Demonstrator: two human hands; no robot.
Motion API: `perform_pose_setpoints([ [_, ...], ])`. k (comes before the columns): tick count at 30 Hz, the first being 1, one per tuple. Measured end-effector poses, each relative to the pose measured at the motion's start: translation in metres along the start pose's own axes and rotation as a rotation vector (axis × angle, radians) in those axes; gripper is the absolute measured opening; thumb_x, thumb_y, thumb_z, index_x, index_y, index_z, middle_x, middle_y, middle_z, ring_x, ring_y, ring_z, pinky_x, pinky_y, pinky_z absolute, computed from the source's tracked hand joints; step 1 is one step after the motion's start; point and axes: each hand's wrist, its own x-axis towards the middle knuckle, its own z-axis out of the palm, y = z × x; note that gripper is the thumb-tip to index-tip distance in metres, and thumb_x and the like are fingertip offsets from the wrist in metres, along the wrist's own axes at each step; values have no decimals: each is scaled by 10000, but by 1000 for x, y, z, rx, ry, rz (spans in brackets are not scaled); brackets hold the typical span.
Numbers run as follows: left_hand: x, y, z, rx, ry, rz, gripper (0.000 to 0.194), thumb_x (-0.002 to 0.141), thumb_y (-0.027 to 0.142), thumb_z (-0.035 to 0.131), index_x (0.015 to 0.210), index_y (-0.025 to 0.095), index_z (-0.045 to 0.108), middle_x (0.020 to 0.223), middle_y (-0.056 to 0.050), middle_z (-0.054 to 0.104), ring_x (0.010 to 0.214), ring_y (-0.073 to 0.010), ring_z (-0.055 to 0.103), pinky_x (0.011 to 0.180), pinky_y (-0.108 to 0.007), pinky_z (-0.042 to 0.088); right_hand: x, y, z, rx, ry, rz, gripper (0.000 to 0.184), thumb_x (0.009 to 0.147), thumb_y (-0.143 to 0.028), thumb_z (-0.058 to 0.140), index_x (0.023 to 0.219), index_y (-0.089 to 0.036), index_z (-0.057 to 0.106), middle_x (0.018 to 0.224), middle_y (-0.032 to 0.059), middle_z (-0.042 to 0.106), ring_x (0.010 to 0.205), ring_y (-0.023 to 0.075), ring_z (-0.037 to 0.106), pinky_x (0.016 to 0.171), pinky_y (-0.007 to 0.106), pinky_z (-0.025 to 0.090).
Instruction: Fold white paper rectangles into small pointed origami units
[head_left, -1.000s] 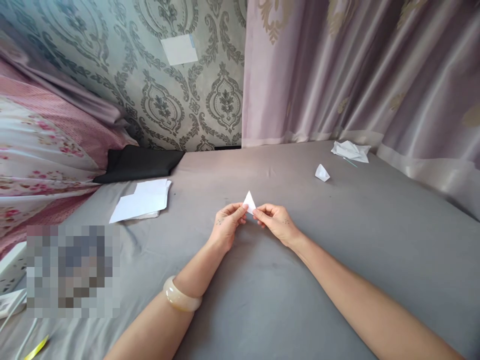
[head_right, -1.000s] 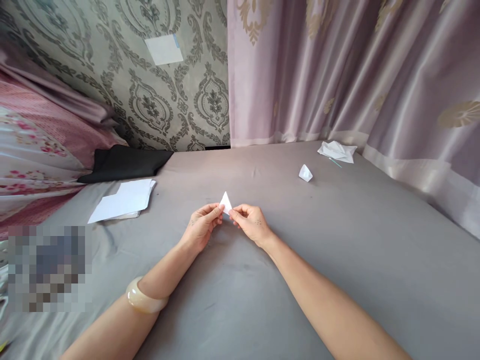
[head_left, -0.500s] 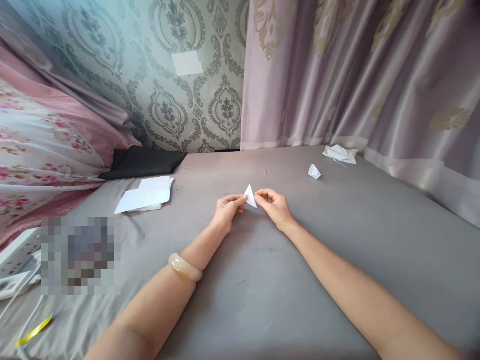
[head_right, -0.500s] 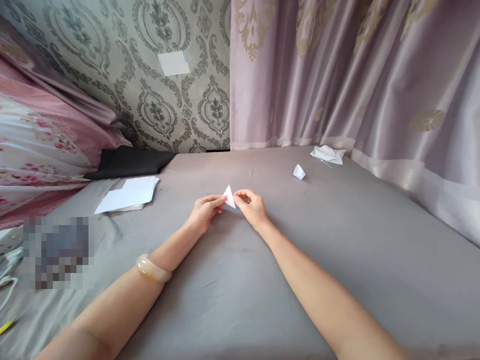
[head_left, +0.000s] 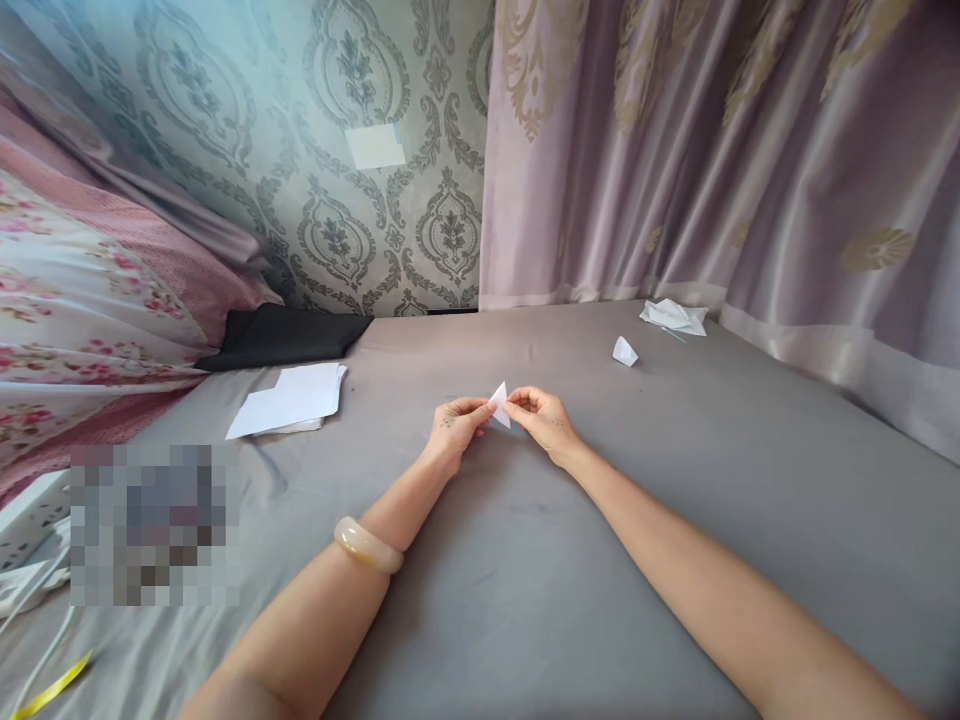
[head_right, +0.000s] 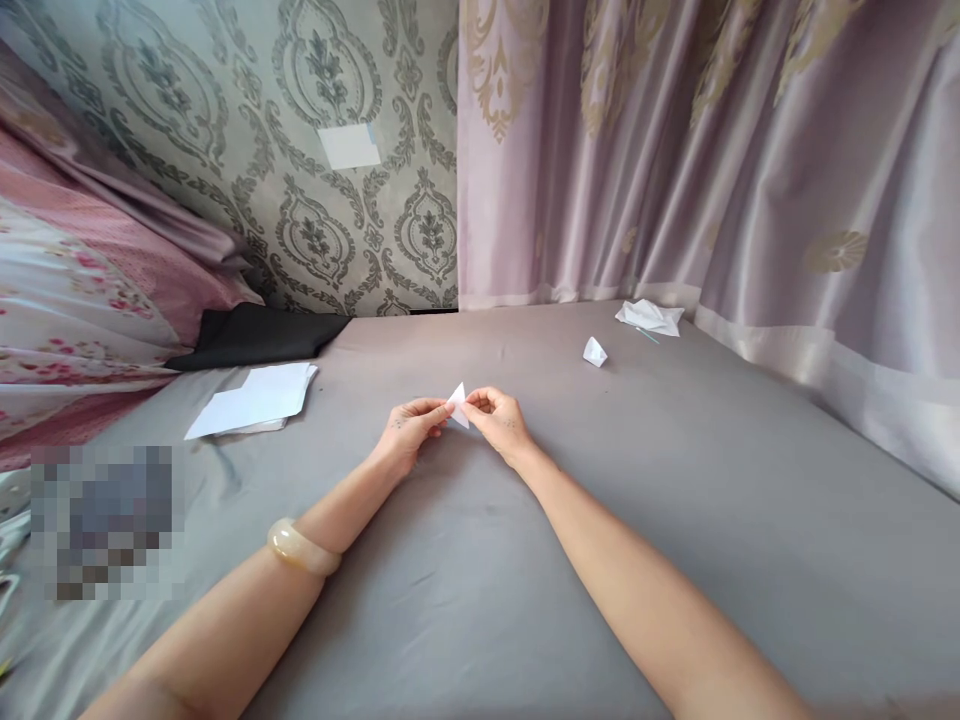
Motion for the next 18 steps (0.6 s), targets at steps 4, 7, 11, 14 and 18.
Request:
perform_pose_setpoints([
  [4, -1, 1, -2, 56, -24, 37, 296, 595, 416, 787, 730, 156, 752, 651, -13, 624, 615, -109, 493, 563, -223, 380, -2, -4, -1, 6, -20, 51, 317, 605, -441, 739, 727, -184, 599, 668, -21, 596, 616, 113, 512, 605, 267, 394],
  [7, -1, 0, -3, 85, -68, 56, 297, 629, 419, 767, 765, 155, 757, 676, -14, 636, 640, -114, 497, 570, -219, 383, -3, -7, -2, 23, -33, 91, 342, 594, -451, 754, 735, -180, 599, 650, -28, 587, 602, 105, 491, 572, 253, 363],
  [11, -2, -1, -1, 101, -95, 77, 284, 646, 408, 757, 781, 158, 761, 650, -8, 633, 622, -113, 490, 563, -222, 378, -7, -8, -8, 19, -67, 94, 356, 611, -463, 755, 782, -173, 637, 664, -24, 593, 572, 93, 445, 530, 244, 321],
  [14, -2, -2, 3, 103, -88, 68, 275, 647, 396, 755, 772, 151, 761, 590, 1, 603, 585, -107, 471, 543, -224, 363, -11, -7, -14, -33, -95, 78, 345, 646, -476, 731, 805, -173, 688, 652, -25, 583, 558, 88, 416, 526, 246, 315],
  [18, -4, -2, 8, 108, -97, 90, 263, 658, 386, 744, 760, 144, 755, 589, -3, 617, 575, -110, 483, 548, -230, 361, -13, -6, -20, -80, -61, 78, 360, 645, -493, 734, 812, -174, 719, 589, -34, 548, 536, 89, 416, 524, 251, 346],
])
